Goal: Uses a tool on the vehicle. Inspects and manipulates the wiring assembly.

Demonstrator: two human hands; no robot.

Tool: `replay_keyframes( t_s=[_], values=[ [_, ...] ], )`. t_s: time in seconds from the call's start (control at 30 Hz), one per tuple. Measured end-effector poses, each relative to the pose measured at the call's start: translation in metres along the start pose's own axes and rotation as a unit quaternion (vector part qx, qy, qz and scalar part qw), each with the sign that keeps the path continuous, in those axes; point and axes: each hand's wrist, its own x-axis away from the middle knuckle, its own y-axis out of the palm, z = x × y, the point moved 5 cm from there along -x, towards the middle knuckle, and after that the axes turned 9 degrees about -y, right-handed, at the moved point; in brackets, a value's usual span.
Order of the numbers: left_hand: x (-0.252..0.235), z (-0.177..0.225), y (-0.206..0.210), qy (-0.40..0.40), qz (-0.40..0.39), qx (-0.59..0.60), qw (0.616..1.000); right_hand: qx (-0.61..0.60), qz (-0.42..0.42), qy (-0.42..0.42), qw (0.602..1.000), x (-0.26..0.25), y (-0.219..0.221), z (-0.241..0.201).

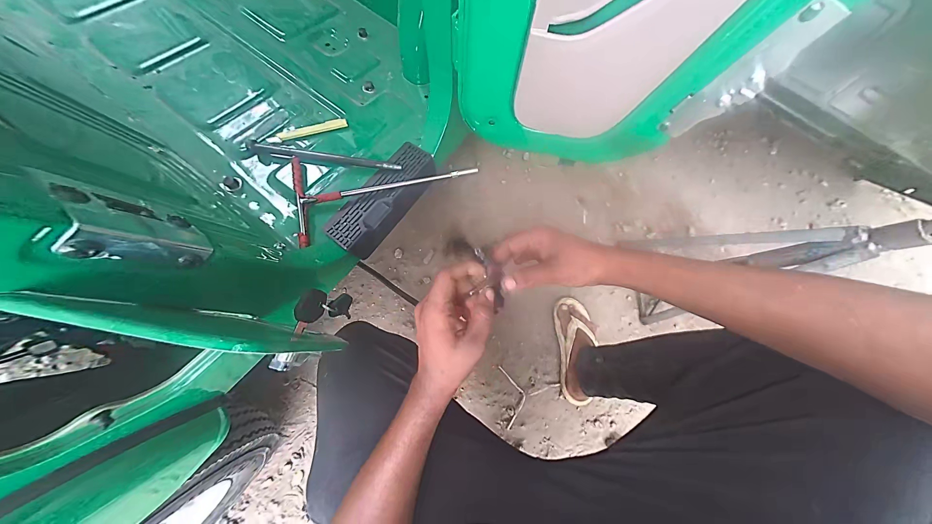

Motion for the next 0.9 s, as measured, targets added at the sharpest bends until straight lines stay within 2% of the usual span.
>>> replay_keyframes(
  t_s=[0.1, 0.27, 0.33, 0.47, 0.6, 0.67, 0.73, 0.8, 0.9],
  values=[
    [0.001, -0.002, 0.003, -0.005, 0.011, -0.04, 0.999, 0.035, 0.013, -0.03, 0.999, 0.0, 0.004, -0.002],
    [-0.008, -0.006, -0.005, 0.019, -0.029, -0.117, 0.992, 0.004, 0.019, 0.011, 1.0, 0.001, 0.004, -0.018],
    [-0.011, -0.002, -0.007, 0.054, -0.031, -0.152, 0.986, -0.02, 0.011, 0.005, 1.0, 0.001, 0.004, -0.026],
    [-0.011, 0.011, -0.015, 0.144, 0.042, -0.255, 0.955, -0.073, 0.016, 0.001, 0.997, -0.002, 0.012, -0.041],
    [-0.005, 0.028, -0.013, 0.268, 0.102, -0.251, 0.924, -0.121, 0.067, 0.029, 0.99, 0.007, 0.022, -0.056],
    [-0.003, 0.036, -0.016, 0.292, 0.098, -0.208, 0.928, -0.132, 0.094, 0.039, 0.986, 0.009, 0.026, -0.058],
    [-0.006, 0.04, -0.019, 0.263, 0.081, -0.114, 0.955, -0.124, 0.113, 0.045, 0.985, 0.01, 0.025, -0.062],
    [-0.009, 0.039, -0.02, 0.172, 0.078, 0.018, 0.982, -0.124, 0.143, 0.041, 0.981, 0.013, 0.03, -0.064],
    [-0.014, 0.04, -0.018, 0.008, 0.065, 0.217, 0.974, -0.091, 0.202, 0.023, 0.975, 0.02, 0.044, -0.08]
  ],
)
